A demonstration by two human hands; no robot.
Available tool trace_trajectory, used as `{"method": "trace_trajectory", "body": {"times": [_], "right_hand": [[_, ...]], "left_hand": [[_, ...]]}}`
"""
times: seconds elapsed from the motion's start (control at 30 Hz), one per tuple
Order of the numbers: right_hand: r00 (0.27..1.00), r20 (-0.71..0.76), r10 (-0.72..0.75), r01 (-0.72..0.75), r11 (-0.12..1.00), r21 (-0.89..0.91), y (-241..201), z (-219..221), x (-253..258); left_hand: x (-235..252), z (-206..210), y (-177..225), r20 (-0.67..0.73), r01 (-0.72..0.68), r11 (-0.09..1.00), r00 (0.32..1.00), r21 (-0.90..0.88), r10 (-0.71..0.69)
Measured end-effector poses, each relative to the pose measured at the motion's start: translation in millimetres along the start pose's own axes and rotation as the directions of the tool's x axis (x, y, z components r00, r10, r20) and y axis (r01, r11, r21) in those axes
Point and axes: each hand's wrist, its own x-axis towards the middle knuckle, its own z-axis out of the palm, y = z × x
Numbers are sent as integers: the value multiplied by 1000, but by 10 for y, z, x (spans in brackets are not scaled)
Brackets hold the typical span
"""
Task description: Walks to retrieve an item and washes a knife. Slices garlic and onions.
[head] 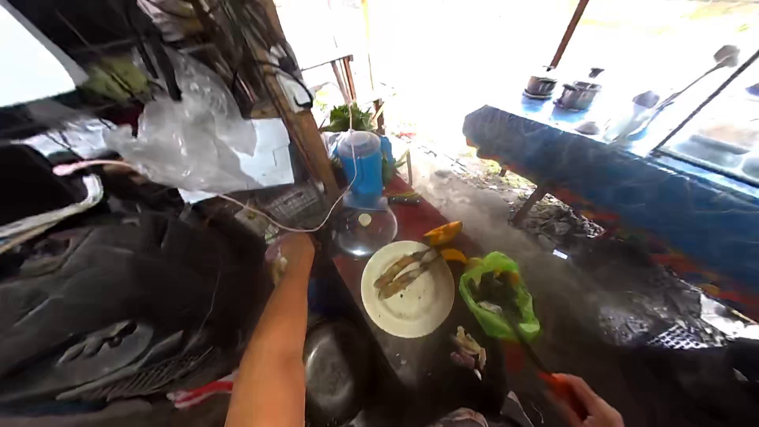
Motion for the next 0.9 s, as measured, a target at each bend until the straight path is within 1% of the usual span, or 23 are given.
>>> {"method": "trace_trajectory", "body": {"times": [0.03,0.1,0.2,0.27,0.33,0.37,0.43,0.47,0.5,0.53,0.57,0.6,0.63,0.67,0.7,0.77,0.83,0.9], "right_hand": [[996,86,-25,25,1000,-2,-68,71,39],[987,159,-26,21,999,35,-104,208,71],[983,183,-2,-10,998,64,-75,302,33],[985,175,10,-21,998,62,-20,343,30],[984,178,28,-37,998,44,42,390,-11],[983,183,31,-38,999,38,54,404,-16],[976,212,51,-67,995,69,2,424,-3],[974,219,48,-73,992,106,-33,442,20],[975,218,37,-71,986,149,-61,474,45],[973,232,24,-74,974,212,-88,505,77],[969,248,6,-78,957,280,-111,543,116],[966,260,-11,-82,935,345,-163,574,155],[962,270,-33,-80,915,395,-224,598,202],[958,280,-60,-70,898,435,-290,618,254],[955,282,-94,-50,884,465,-356,637,306],[948,271,-168,18,876,481,-462,674,417],[949,252,-190,76,912,404,-548,702,533],[954,267,-135,59,960,275,-647,679,641]], "left_hand": [[3,15,-16,13,-7,1000,1000,22,6],[37,17,-19,40,-67,996,997,61,65],[-60,-75,-65,29,-184,981,983,62,183],[-140,-115,-133,-32,-243,970,969,18,244],[-221,-55,-256,-133,-313,945,945,-100,299],[-285,-34,-312,-194,-349,914,930,-207,311],[-508,-56,-410,-265,-386,794,919,-470,290],[-621,-70,-445,-245,-361,699,932,-618,265],[-734,-67,-473,-188,-303,568,949,-765,253],[-844,-56,-486,-111,-217,391,955,-895,276],[-962,-57,-477,-35,-103,194,944,-976,329],[-1089,-58,-458,19,6,33,917,-999,398],[-1223,-57,-423,51,97,-75,882,-992,468],[-1361,-55,-372,71,170,-139,843,-976,533],[-1487,-33,-300,83,222,-174,810,-959,580],[-1685,63,-106,110,304,-181,735,-935,670],[-1865,185,152,141,386,-164,648,-908,748],[-2091,254,427,189,485,-149,579,-861,793]]}}
